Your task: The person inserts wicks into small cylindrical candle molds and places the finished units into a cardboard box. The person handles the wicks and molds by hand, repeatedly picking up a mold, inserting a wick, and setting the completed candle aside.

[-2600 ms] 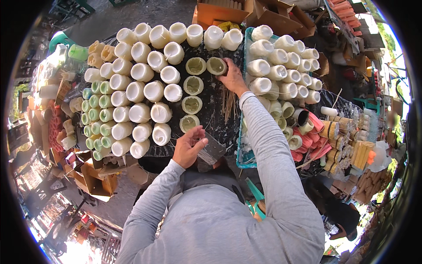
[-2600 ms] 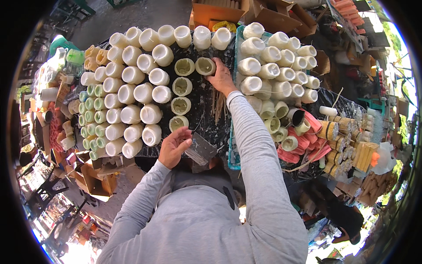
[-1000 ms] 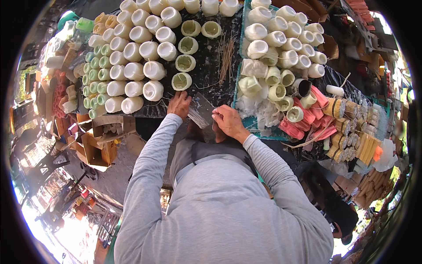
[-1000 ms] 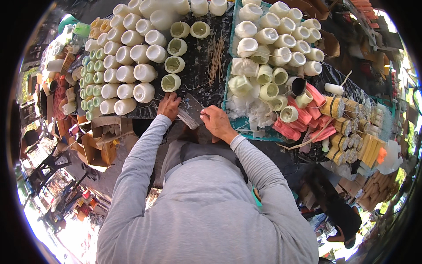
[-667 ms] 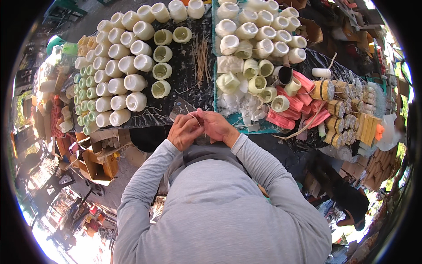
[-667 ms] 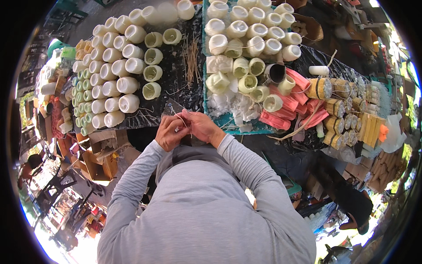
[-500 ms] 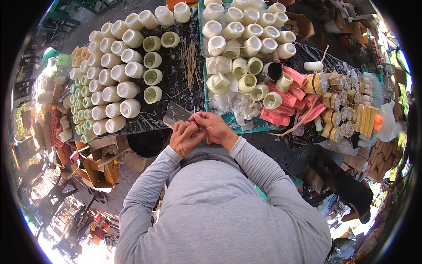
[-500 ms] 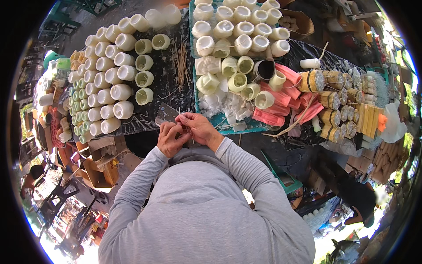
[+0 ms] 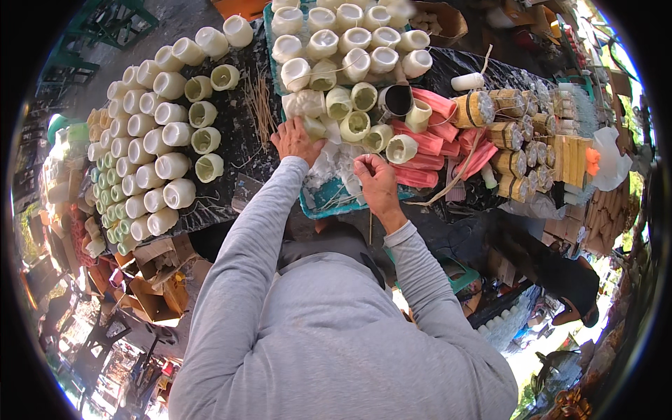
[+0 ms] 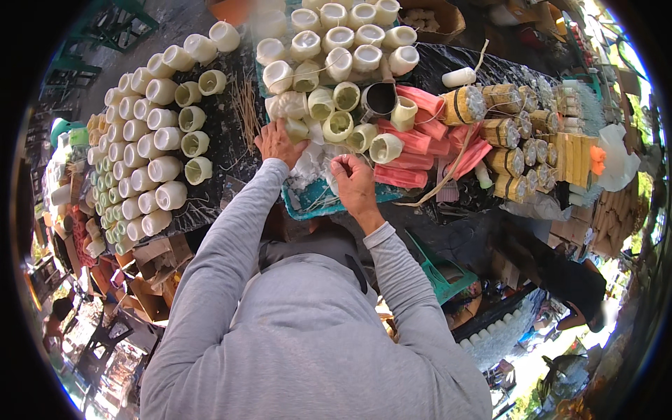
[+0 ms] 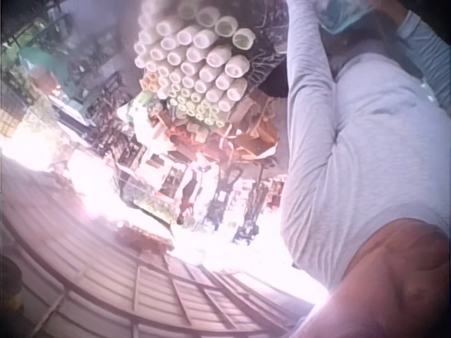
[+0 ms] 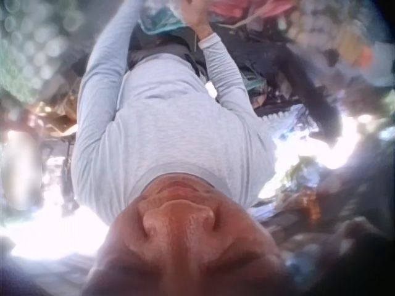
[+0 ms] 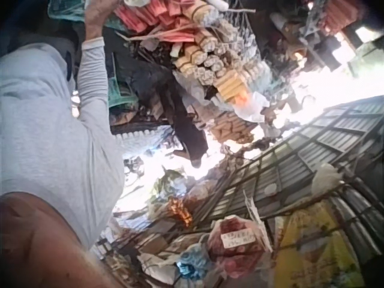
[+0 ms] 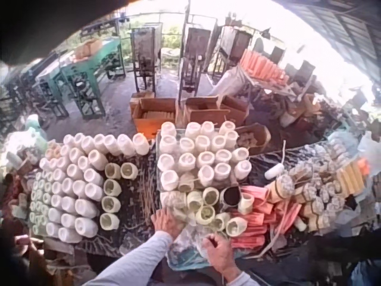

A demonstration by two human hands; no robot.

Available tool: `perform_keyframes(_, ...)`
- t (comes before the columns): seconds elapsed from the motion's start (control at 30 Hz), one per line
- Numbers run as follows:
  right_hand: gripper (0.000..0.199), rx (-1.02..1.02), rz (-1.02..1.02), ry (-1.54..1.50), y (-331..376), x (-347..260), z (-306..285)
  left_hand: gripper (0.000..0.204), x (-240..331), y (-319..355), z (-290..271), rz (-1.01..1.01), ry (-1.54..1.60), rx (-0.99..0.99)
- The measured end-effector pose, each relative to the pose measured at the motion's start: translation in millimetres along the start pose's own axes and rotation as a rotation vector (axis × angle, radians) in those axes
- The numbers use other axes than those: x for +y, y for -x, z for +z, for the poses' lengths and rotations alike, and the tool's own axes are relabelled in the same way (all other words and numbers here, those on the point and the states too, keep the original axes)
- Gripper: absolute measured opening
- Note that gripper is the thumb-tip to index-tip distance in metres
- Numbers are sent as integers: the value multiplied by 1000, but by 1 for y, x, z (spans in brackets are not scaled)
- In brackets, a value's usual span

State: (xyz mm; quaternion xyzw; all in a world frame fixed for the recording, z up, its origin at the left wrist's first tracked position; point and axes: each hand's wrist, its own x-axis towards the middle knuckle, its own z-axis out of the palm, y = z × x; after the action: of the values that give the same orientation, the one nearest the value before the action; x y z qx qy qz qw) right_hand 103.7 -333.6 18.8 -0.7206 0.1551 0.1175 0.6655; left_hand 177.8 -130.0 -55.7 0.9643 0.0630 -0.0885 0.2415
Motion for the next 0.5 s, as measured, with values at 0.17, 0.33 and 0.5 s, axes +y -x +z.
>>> perform_keyframes(0.17, 18, 9, 53, 28, 17, -9, -5, 70, -3, 8, -9, 93, 124, 142)
perform_keyframes(0.33, 37, -131, 4, -18, 33, -66, -2, 67, 7, 84, -82, 187, 970, 75)
perform_keyframes(0.5, 52, -435, -69, -58, 52, -115, 26, 83, 24, 133, -144, 368, 762, 21)
